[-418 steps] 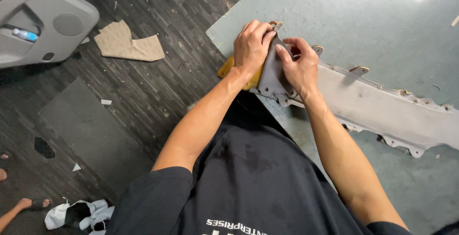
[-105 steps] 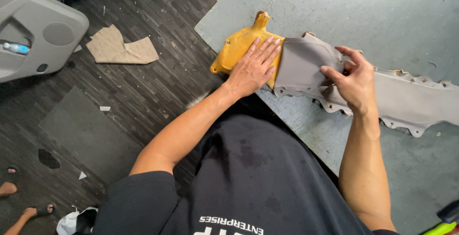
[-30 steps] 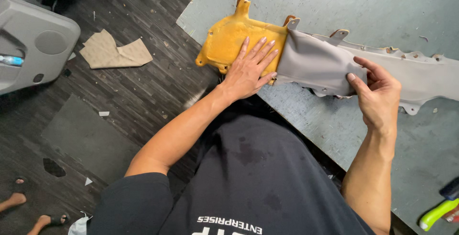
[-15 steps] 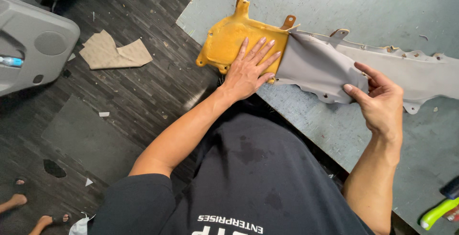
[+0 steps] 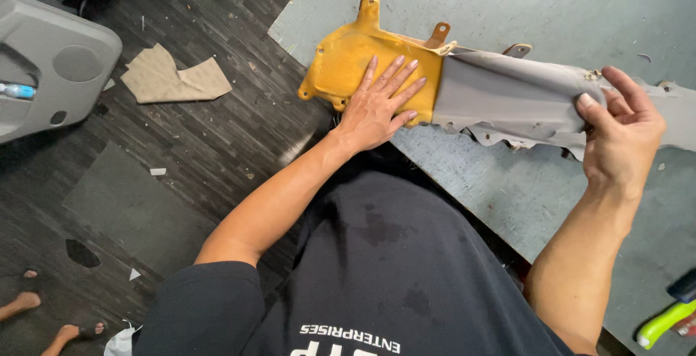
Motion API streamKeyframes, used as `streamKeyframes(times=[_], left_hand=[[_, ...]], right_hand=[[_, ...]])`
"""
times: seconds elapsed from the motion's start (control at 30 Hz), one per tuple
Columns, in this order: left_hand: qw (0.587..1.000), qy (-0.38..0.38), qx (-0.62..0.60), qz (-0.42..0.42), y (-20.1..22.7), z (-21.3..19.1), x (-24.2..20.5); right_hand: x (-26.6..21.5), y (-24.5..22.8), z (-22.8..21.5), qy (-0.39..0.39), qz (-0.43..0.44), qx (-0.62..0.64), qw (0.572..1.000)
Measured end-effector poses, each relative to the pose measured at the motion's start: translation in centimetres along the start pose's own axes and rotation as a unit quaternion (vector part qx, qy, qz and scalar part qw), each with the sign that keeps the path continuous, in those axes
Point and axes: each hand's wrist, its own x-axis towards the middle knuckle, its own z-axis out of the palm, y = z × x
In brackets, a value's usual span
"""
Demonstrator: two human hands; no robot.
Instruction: The person peels a gray flexible sheet off a yellow plastic panel on a workbench. They use both hands to lift and pull the material away from the surface, revealing the yellow base underneath.
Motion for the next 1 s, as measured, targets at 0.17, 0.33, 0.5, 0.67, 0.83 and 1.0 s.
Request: streamKeyframes(times=[0.17,0.33,0.5,0.67,0.83,1.0], left_hand=[[1.000,0.019,0.009,0.004,0.3,-0.4,0.1],[0.998,0.058,-0.002,-0.008,1.0,0.5,2.7],[0.989,0.138,-0.047,0.030,1.1,1.3,5.6],[0.989,0.138,-0.037,0.043,1.0,1.1,5.8],[0.989,0.131,-0.047,0.046,1.1,0.7,5.8],[0.990,0.123,-0.056,0.027,0.9,0.9,5.8]], right_hand=[[1.4,1.0,0.2,0.044,0.025,0.052,0.997],[1.3,2.2,0.5,0.007,0.083,-0.070,0.994],[0.5,2.0,2.1,-0.021,-0.025,-0.435,0.900],[0.5,2.3,8.1,-0.071,-0.255,-0.496,0.827],[3.0,4.2,15.0,-0.134,-0.318,-0.448,0.825],[4.7,5.3,15.2,-0.113,-0.284,-0.472,0.827]])
